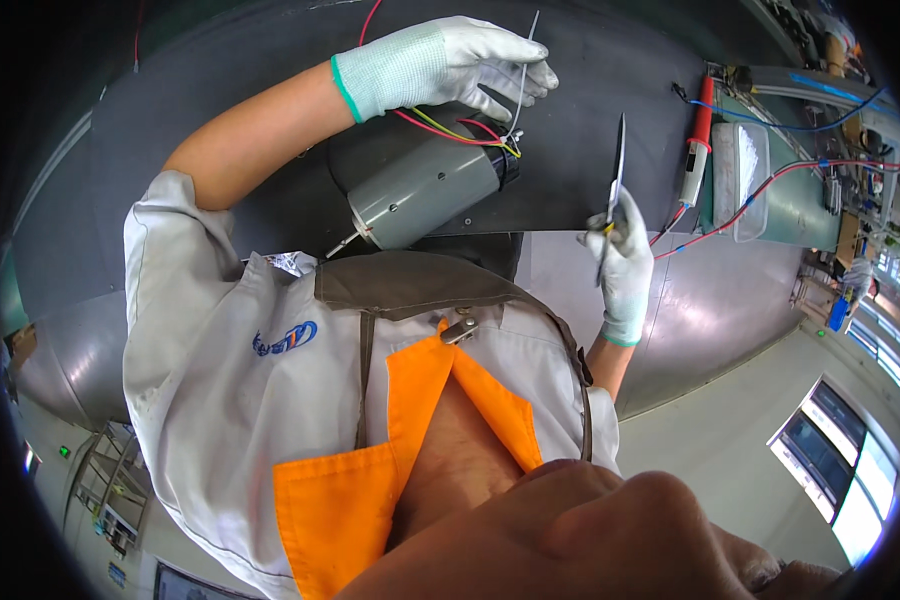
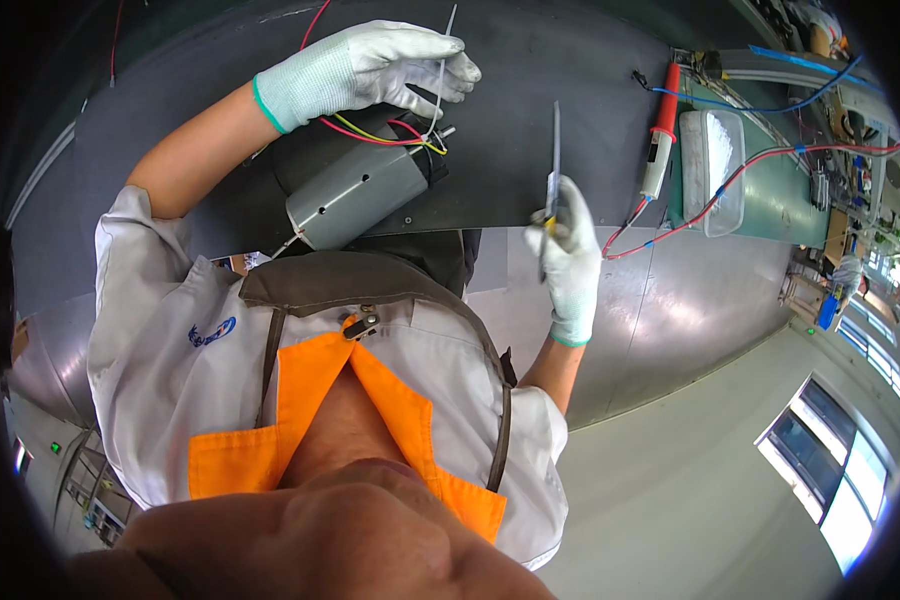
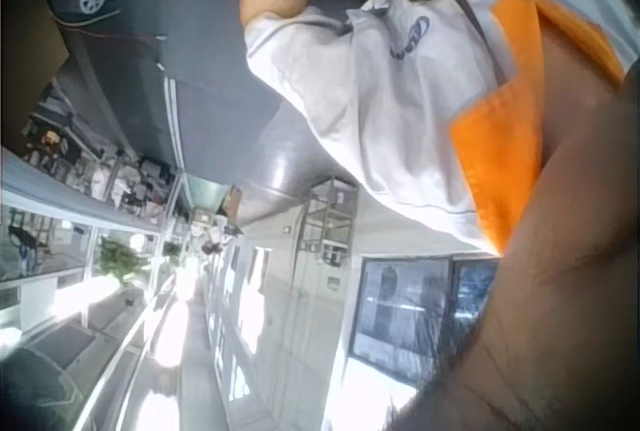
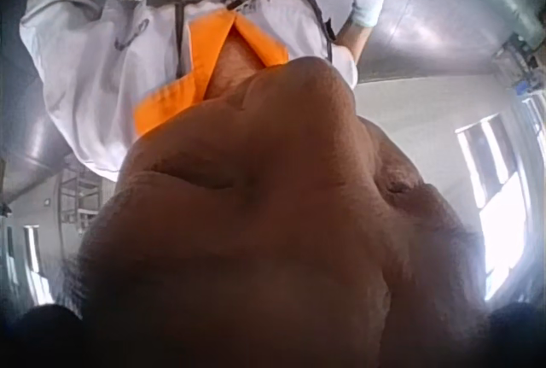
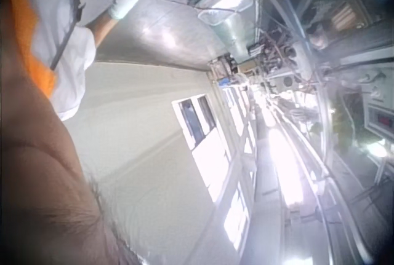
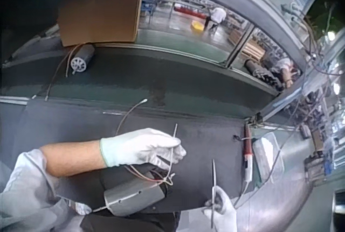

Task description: The person assembles small electric motors on a workbench. They use pliers to strip and twist wires, connect them to the motor terminals, and test the connections with a multimeter. The person handles multiple motors sequentially, repeating the wiring and testing process for each unit.

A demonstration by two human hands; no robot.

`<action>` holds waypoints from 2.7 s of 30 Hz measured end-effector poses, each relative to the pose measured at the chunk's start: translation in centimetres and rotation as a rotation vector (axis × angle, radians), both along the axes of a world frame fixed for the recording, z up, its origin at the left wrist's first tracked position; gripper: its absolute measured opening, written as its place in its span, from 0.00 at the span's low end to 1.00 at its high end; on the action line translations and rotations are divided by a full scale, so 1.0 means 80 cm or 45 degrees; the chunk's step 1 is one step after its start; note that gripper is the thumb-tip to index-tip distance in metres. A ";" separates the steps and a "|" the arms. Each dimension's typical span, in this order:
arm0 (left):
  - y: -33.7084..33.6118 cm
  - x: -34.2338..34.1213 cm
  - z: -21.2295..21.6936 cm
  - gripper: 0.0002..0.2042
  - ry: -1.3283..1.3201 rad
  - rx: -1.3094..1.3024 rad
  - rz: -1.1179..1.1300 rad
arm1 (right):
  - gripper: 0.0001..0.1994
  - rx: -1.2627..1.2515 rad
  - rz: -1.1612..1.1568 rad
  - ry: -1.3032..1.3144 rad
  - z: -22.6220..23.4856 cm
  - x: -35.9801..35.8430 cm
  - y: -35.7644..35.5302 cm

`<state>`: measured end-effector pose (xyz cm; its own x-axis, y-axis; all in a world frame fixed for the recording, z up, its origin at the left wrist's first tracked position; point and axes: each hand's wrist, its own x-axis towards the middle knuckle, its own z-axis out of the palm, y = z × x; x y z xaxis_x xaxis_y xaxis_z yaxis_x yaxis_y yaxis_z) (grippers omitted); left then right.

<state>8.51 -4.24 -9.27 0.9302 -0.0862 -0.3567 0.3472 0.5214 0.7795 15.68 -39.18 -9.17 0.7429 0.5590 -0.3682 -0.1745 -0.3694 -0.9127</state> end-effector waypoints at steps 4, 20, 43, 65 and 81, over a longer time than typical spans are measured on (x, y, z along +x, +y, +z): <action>-0.003 -0.005 0.007 0.19 -0.022 0.010 0.037 | 0.39 -0.276 0.585 -0.419 0.069 -0.009 0.067; 0.062 -0.149 0.104 0.17 -0.548 0.687 0.030 | 0.28 -0.784 0.672 -1.015 0.069 0.013 0.085; 0.021 -0.021 0.020 0.26 -0.546 2.216 1.149 | 0.27 0.444 0.217 0.034 0.006 0.048 0.291; -0.019 -0.116 0.022 0.22 -0.360 -0.136 0.224 | 0.13 -0.030 0.427 -0.231 0.060 0.090 0.171; -0.058 -0.104 0.052 0.18 -0.299 -0.047 0.724 | 0.39 0.813 0.326 0.056 0.065 -0.076 0.178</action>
<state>0.16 -8.88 -5.09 0.8875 0.4380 -0.1433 -0.1717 0.6029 0.7791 9.59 -24.92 -3.98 0.5503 0.8324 0.0653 -0.1951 0.2042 -0.9593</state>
